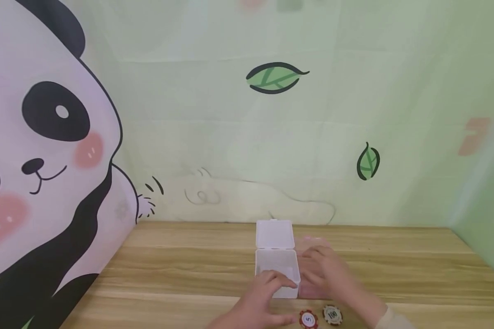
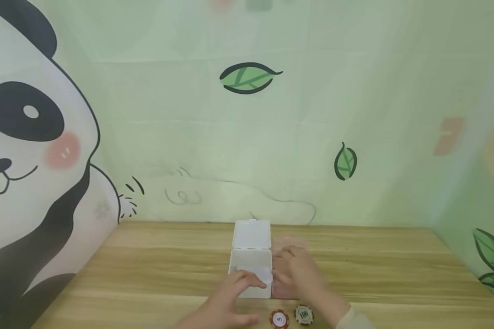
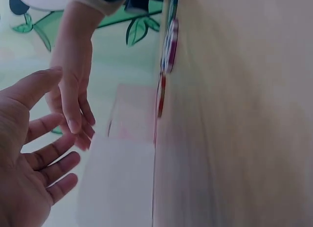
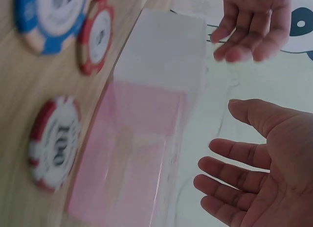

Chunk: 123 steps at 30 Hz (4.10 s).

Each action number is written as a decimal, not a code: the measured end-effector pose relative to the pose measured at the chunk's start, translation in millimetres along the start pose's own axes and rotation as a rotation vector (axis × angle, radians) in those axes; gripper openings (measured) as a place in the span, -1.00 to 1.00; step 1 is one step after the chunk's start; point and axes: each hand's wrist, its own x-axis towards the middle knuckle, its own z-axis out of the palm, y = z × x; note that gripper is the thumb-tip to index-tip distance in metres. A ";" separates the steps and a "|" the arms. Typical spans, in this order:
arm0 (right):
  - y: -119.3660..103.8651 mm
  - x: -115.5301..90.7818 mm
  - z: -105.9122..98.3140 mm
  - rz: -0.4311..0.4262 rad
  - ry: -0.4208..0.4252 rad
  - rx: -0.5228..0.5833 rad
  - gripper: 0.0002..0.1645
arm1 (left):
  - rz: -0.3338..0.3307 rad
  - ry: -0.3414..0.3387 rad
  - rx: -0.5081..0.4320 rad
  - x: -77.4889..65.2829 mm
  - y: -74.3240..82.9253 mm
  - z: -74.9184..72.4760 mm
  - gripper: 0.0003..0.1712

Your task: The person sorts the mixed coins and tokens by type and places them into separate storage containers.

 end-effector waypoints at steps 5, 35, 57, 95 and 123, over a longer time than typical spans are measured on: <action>11.1 -9.4 -1.0 0.028 0.019 0.008 -0.50 | 0.178 -0.023 0.161 1.6 5.7 8.6 -0.44; 49.9 -39.3 -7.2 0.175 -0.140 0.034 -0.10 | 0.181 -0.283 0.187 -5.7 9.1 46.3 -0.81; 46.5 -40.6 -4.7 0.197 -0.140 0.023 -0.12 | 0.198 -0.237 0.329 -12.4 8.2 48.1 -0.90; 45.1 -40.0 -7.3 0.191 -0.132 0.002 -0.14 | 0.119 -0.275 0.359 -6.9 17.8 37.9 -0.92; 48.5 -41.4 -7.0 0.203 -0.125 0.024 -0.11 | 0.078 -0.298 0.439 12.8 33.8 19.2 -0.57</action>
